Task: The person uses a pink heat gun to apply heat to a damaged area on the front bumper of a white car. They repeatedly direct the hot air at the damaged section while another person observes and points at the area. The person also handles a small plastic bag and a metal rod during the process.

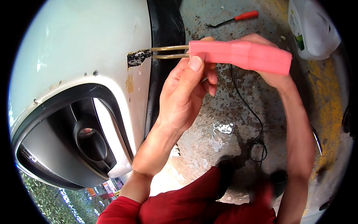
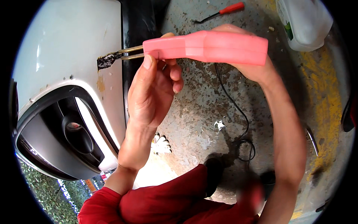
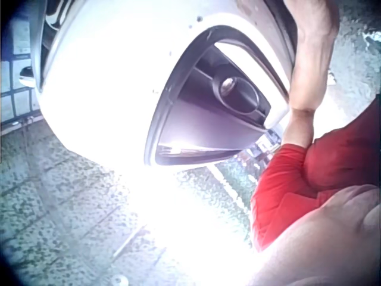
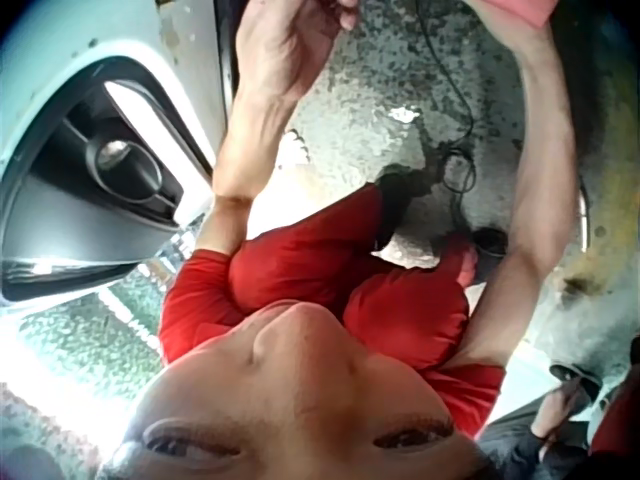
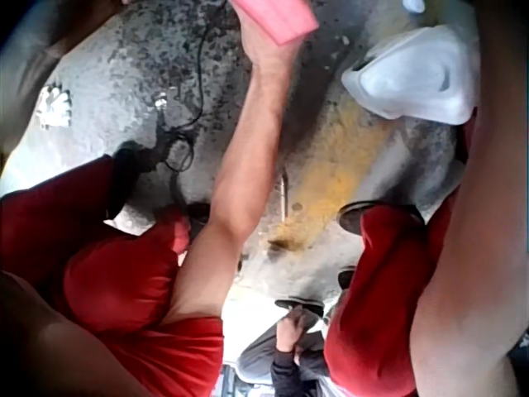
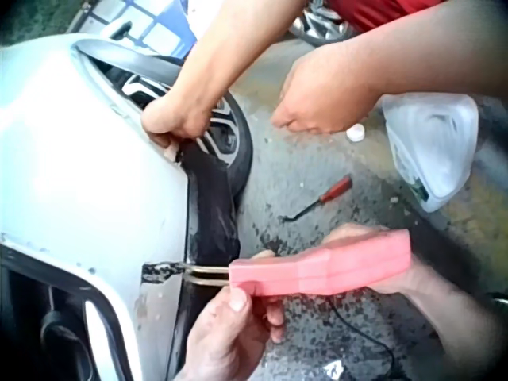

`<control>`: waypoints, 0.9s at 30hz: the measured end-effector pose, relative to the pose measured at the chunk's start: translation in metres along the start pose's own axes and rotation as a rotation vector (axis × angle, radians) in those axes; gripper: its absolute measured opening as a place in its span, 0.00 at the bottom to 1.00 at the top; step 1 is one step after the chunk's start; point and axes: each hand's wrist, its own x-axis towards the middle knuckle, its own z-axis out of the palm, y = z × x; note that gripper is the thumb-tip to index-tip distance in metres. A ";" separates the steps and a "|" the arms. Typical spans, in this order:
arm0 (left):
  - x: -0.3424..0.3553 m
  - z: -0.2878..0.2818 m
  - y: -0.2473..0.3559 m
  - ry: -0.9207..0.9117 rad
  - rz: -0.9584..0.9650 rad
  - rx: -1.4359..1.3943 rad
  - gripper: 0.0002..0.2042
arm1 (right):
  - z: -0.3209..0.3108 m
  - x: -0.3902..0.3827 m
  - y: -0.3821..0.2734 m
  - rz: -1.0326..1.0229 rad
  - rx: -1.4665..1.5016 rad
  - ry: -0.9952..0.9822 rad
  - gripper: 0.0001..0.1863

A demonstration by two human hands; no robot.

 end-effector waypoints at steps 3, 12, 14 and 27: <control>0.001 0.000 -0.001 0.003 -0.004 0.024 0.29 | 0.001 0.003 0.007 -0.038 0.004 0.002 0.13; 0.006 -0.002 -0.007 0.011 0.014 0.076 0.29 | 0.002 0.012 0.018 -0.083 0.098 -0.001 0.14; 0.005 -0.001 -0.008 0.029 0.012 0.076 0.29 | 0.006 0.012 0.020 -0.075 0.124 0.032 0.16; 0.006 -0.001 -0.011 0.053 0.037 0.074 0.28 | 0.028 0.015 0.037 -0.122 0.019 0.278 0.16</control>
